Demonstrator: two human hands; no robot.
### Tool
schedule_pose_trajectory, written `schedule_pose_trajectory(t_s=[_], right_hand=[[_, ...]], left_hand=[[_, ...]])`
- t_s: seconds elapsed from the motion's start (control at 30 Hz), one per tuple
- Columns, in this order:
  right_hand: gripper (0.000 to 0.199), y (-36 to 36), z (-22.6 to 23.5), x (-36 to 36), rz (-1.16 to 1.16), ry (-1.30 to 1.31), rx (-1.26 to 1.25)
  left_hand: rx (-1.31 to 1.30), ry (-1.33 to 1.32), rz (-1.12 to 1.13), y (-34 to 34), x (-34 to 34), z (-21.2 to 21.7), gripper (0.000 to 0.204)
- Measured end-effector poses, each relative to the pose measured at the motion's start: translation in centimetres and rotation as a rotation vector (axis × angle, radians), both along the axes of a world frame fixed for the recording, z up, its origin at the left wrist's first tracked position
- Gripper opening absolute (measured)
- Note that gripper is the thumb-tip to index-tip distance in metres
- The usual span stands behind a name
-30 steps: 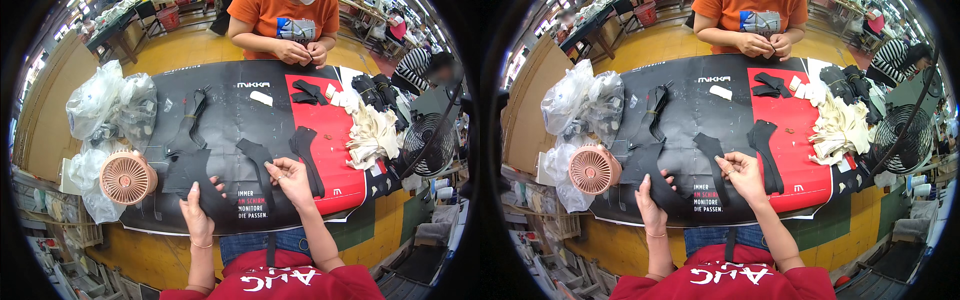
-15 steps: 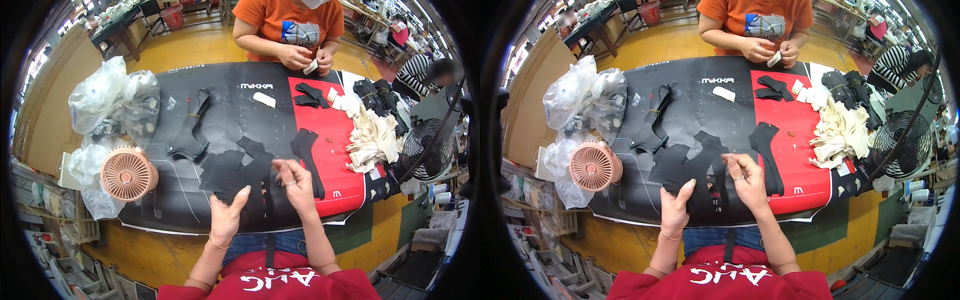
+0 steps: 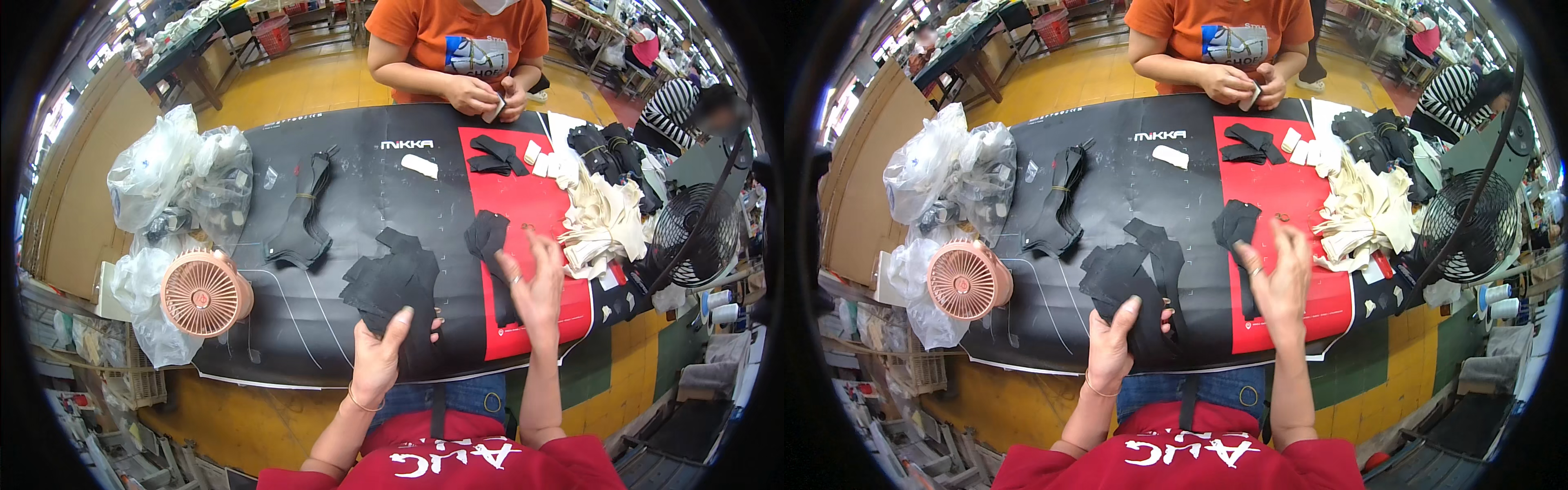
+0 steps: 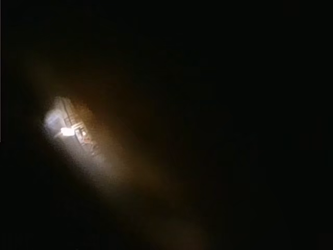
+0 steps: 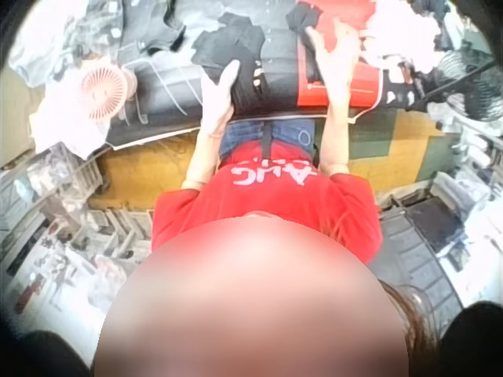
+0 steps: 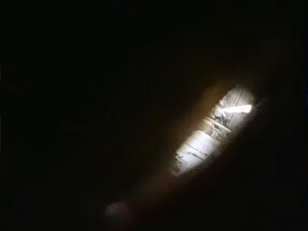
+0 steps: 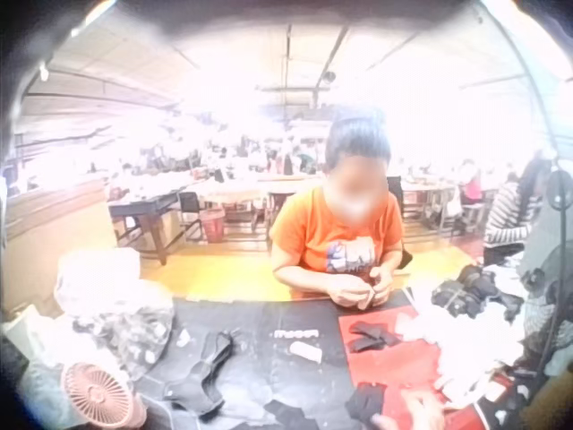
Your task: The person assembles gloves by hand at a workstation. They pick black glove pieces and white inserts, align and insert the inserts into the glove pieces, and place the assembled units on the table. The process is repeated for multiple gloves.
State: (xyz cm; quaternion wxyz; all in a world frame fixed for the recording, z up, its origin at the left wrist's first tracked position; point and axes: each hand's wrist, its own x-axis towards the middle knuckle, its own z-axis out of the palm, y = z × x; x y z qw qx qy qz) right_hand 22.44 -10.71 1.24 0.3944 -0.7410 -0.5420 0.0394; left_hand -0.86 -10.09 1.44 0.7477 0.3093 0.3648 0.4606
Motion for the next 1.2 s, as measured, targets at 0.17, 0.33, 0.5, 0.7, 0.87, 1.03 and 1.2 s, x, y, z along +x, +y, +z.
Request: schedule_pose_trajectory(t_s=[0.17,0.33,0.5,0.7,0.87,1.03,1.2], right_hand=[[0.020,-2.5,0.6,-7.0,0.456,0.772,-0.095],[0.022,-0.8,1.5,-9.2,0.388,0.601,0.131],[0.020,-0.3,1.3,-9.4,0.538,0.629,0.011],[0.008,-0.6,0.3,-10.0,0.576,0.745,0.068],[0.010,-0.7,0.3,-9.5,0.440,1.265,0.155],[0.012,0.1,-0.4,-8.4,0.448,1.464,0.093],[0.010,0.2,-1.7,-9.7,0.477,1.441,-0.047]], left_hand=[[0.199,0.094,0.076,0.0,0.2,-0.8,0.016],[0.111,0.065,0.212,0.2,-1.3,-0.8,0.018],[0.213,0.085,0.226,0.0,-2.4,-0.8,0.017],[0.210,0.124,0.177,-0.1,-2.5,-1.2,0.021],[0.146,0.082,0.238,0.1,-2.7,-1.0,0.025],[0.022,0.050,0.264,0.5,-3.8,-0.4,0.037],[0.178,0.113,0.208,0.1,-2.2,-0.4,0.025]])
